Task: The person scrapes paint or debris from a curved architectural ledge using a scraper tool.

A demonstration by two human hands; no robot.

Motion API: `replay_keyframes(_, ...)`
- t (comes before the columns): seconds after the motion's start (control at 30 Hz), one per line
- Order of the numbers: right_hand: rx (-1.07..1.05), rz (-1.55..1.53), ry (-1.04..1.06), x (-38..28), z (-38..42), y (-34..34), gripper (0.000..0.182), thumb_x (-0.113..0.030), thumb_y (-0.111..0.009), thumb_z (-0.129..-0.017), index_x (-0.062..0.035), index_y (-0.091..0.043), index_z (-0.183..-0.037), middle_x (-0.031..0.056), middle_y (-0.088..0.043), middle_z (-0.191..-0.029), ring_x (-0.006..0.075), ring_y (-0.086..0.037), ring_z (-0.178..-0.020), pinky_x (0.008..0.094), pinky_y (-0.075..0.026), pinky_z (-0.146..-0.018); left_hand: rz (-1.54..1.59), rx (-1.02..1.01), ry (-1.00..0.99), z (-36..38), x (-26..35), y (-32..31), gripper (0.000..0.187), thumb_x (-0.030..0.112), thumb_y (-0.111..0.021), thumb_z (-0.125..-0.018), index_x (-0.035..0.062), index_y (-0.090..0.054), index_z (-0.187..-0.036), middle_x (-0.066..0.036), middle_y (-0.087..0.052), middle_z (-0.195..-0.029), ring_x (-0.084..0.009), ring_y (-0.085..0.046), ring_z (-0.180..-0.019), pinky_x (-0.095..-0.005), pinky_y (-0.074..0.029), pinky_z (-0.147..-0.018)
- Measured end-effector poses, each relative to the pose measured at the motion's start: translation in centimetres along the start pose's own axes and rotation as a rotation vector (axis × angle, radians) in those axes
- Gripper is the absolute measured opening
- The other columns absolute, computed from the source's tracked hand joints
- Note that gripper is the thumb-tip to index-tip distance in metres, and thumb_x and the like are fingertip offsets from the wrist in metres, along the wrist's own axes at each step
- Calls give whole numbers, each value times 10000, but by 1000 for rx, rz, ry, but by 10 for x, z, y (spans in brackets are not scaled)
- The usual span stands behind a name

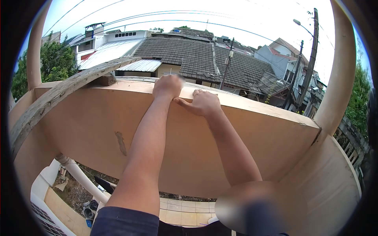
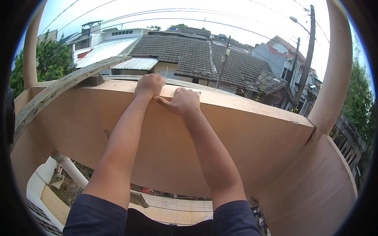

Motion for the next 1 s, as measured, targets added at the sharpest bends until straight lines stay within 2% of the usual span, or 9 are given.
replay_keyframes(0.13,193,-138,71,28,14,-2,1233,-1019,-259,-888,8,-645,-1451,158,-698,-1450,327,-609,-1414,459,-473,-1169,54,-7,9,3,0,1,336,398,-614,-1024,175,-845,-1121,-112,-815,-1160,-328,-754,-1132,-473,-588,-1028)
replay_keyframes(0.2,149,-248,7,53,6,-8,1216,-999,-220,-908,-24,-600,-1526,152,-663,-1514,319,-595,-1435,535,-342,-1256,48,-39,21,0,0,2,331,398,-614,-1024,184,-845,-1126,-111,-815,-1163,-328,-756,-1128,-478,-598,-1013)
replay_keyframes(0.3,-47,-247,-116,65,-15,-16,1202,-980,-180,-928,-28,-608,-1524,143,-687,-1484,316,-605,-1426,535,-299,-1277,50,-76,66,2,-3,-3,331,401,-613,-1029,173,-842,-1102,-125,-813,-1130,-343,-757,-1100,-497,-603,-981)
replay_keyframes(0.47,7,-17,47,5,13,9,1117,-953,-251,-953,-58,-647,-1492,156,-718,-1430,275,-629,-1397,410,-491,-1143,87,18,39,4,-2,2,347,405,-608,-1040,145,-838,-1062,-133,-815,-1050,-364,-763,-1036,-513,-608,-934)
replay_keyframes(0.57,225,-245,134,29,17,3,1032,-911,-234,-992,-120,-637,-1519,125,-696,-1475,270,-633,-1394,425,-483,-1151,91,50,9,1,-3,-1,350,407,-609,-1041,142,-837,-1061,-130,-815,-1016,-370,-766,-1004,-511,-610,-923)
replay_keyframes(0.6,73,-285,52,36,19,5,969,-872,-204,-1024,-170,-590,-1568,90,-674,-1514,279,-624,-1406,430,-467,-1173,86,41,14,2,-2,0,357,411,-609,-1043,136,-835,-1067,-139,-813,-1008,-376,-765,-1003,-511,-609,-921)
replay_keyframes(0.73,-162,-262,-111,60,-7,-11,1027,-884,-228,-1008,-117,-456,-1652,128,-615,-1578,283,-529,-1508,452,-405,-1239,78,34,14,6,0,1,366,415,-601,-1049,134,-834,-1076,-146,-811,-1012,-375,-766,-1016,-512,-608,-922)
replay_keyframes(0.87,-126,-121,-112,46,-19,-10,1028,-861,-272,-1006,-81,-448,-1652,160,-474,-1692,307,-397,-1598,444,-285,-1321,95,59,-8,2,-1,2,374,415,-589,-1057,126,-827,-1057,-154,-806,-1030,-381,-761,-1019,-521,-604,-917)
replay_keyframes(1.0,-82,-244,-48,50,-7,-10,978,-823,-332,-1026,-68,-487,-1628,171,-472,-1691,341,-399,-1592,441,-324,-1300,94,52,-9,7,2,2,378,406,-577,-1062,121,-825,-1060,-165,-802,-1039,-389,-755,-1023,-533,-596,-917)
Point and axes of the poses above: each hand's wrist, its own z-axis away from the middle knuckle, its own y-axis out of the back of the hand, x = y × z, the point moved 9 cm from there along -z, towards the middle knuckle
